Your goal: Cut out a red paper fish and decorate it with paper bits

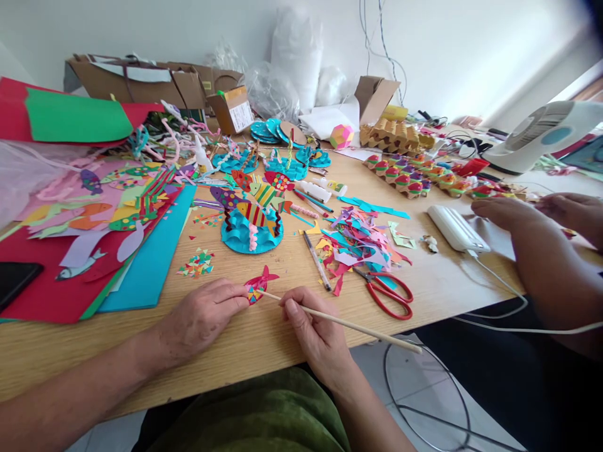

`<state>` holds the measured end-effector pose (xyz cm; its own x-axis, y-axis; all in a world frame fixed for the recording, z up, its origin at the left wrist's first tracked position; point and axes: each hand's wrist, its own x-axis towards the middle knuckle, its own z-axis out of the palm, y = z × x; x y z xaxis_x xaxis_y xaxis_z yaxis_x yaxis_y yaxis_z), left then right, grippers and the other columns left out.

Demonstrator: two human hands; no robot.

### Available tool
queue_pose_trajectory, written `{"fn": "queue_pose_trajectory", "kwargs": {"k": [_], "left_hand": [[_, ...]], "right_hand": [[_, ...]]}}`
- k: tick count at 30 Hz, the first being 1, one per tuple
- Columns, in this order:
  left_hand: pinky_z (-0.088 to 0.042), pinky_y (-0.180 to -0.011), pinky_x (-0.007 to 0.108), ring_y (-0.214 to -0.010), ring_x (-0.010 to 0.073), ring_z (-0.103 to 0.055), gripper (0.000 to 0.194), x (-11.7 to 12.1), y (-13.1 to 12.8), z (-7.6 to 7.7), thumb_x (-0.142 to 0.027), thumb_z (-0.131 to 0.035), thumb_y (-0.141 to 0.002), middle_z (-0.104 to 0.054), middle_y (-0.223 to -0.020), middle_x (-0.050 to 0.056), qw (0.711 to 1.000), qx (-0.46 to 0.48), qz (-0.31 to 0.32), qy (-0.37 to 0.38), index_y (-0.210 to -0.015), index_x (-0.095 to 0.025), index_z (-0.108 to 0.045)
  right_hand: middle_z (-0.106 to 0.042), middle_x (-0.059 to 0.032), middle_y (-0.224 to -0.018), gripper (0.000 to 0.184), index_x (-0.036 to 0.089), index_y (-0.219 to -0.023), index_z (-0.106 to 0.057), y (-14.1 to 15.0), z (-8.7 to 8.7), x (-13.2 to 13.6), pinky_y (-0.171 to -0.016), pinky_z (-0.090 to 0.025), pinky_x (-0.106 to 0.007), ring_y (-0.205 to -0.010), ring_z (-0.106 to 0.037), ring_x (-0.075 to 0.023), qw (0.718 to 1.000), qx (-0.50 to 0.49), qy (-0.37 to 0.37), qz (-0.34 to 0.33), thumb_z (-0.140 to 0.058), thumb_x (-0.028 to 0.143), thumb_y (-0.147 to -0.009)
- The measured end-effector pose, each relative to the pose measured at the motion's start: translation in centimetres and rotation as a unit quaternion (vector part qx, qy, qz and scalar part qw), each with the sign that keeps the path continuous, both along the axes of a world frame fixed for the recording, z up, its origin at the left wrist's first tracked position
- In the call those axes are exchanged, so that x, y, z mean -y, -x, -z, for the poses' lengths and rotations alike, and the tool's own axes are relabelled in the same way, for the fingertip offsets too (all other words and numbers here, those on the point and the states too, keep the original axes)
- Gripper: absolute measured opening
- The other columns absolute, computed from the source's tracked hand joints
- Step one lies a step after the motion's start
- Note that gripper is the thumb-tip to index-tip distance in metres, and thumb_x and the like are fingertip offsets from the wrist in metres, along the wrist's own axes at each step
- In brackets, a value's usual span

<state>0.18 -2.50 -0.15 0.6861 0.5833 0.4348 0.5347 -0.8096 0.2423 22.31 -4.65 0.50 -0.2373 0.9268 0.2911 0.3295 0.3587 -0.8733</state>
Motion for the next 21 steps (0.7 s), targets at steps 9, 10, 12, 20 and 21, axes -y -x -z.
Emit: {"fn": "queue_pose_trajectory", "kwargs": {"k": [9, 10, 12, 20, 21], "left_hand": [[-0.054, -0.082, 0.031, -0.093, 0.0174, -0.063, 0.031, 0.0, 0.2, 0.29, -0.013, -0.037, -0.094, -0.069, -0.103, 0.008, 1.0, 0.0, -0.001, -0.008, -0.108, -0.016, -0.063], [-0.053, -0.081, 0.031, -0.093, 0.0175, -0.063, 0.031, 0.01, 0.2, 0.28, -0.013, -0.036, -0.094, -0.069, -0.103, 0.008, 1.0, -0.004, -0.001, -0.01, -0.109, -0.016, -0.063], [-0.053, -0.08, 0.03, -0.092, 0.0174, -0.063, 0.032, 0.02, 0.15, 0.21, -0.013, -0.035, -0.095, -0.069, -0.102, 0.008, 1.0, -0.012, -0.001, -0.016, -0.109, -0.016, -0.063], [-0.053, -0.078, 0.029, -0.089, 0.0166, -0.063, 0.036, 0.03, -0.11, 0.0, -0.013, -0.03, -0.097, -0.069, -0.1, 0.007, 0.999, -0.025, -0.002, -0.04, -0.108, -0.016, -0.064], [-0.053, -0.078, 0.029, -0.089, 0.0165, -0.063, 0.036, 0.05, -0.11, 0.0, -0.013, -0.03, -0.097, -0.069, -0.1, 0.007, 0.999, -0.024, -0.001, -0.04, -0.108, -0.017, -0.064]], "right_hand": [[-0.054, 0.0005, -0.065, 0.021, 0.021, -0.078, -0.054, 0.05, -0.12, -0.09, -0.061, -0.039, -0.027, -0.065, -0.053, -0.0151, 1.0, 0.015, -0.004, -0.018, -0.041, 0.026, -0.095], [-0.053, 0.0006, -0.065, 0.021, 0.02, -0.078, -0.054, 0.04, -0.12, -0.09, -0.061, -0.039, -0.027, -0.065, -0.053, -0.0151, 1.0, 0.016, -0.003, -0.018, -0.041, 0.026, -0.094], [-0.052, 0.0008, -0.065, 0.021, 0.02, -0.079, -0.054, 0.04, -0.11, -0.07, -0.061, -0.039, -0.027, -0.065, -0.052, -0.015, 1.0, 0.018, -0.003, -0.018, -0.042, 0.025, -0.094], [-0.054, 0.0003, -0.066, 0.021, 0.02, -0.078, -0.055, 0.09, 0.07, -0.12, -0.06, -0.038, -0.026, -0.064, -0.052, -0.0149, 1.0, 0.013, -0.008, -0.01, -0.042, 0.024, -0.094], [-0.055, 0.0003, -0.066, 0.021, 0.02, -0.078, -0.055, 0.09, 0.1, -0.11, -0.059, -0.038, -0.026, -0.064, -0.052, -0.0147, 1.0, 0.009, -0.01, -0.007, -0.042, 0.025, -0.094]]}}
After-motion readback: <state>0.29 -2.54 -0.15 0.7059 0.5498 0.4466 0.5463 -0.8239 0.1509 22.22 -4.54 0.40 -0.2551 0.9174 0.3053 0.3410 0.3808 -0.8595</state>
